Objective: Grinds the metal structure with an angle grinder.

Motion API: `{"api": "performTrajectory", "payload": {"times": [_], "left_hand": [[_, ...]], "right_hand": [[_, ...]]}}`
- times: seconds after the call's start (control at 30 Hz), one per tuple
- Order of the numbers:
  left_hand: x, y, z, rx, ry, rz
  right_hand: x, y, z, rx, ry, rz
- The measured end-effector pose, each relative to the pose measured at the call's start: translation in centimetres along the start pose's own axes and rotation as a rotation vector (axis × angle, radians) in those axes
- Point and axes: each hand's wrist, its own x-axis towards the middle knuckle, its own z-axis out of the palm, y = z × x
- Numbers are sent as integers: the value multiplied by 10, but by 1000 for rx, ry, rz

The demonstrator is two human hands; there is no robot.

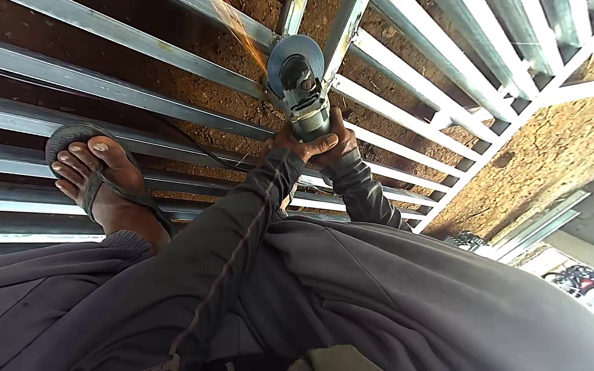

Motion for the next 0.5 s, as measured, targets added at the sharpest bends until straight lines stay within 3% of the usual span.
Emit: {"api": "performTrajectory", "payload": {"times": [0.5], "left_hand": [[5,-4,2,42,-23,-21]], "right_hand": [[7,0,-7,-9,-9,-26]]}}
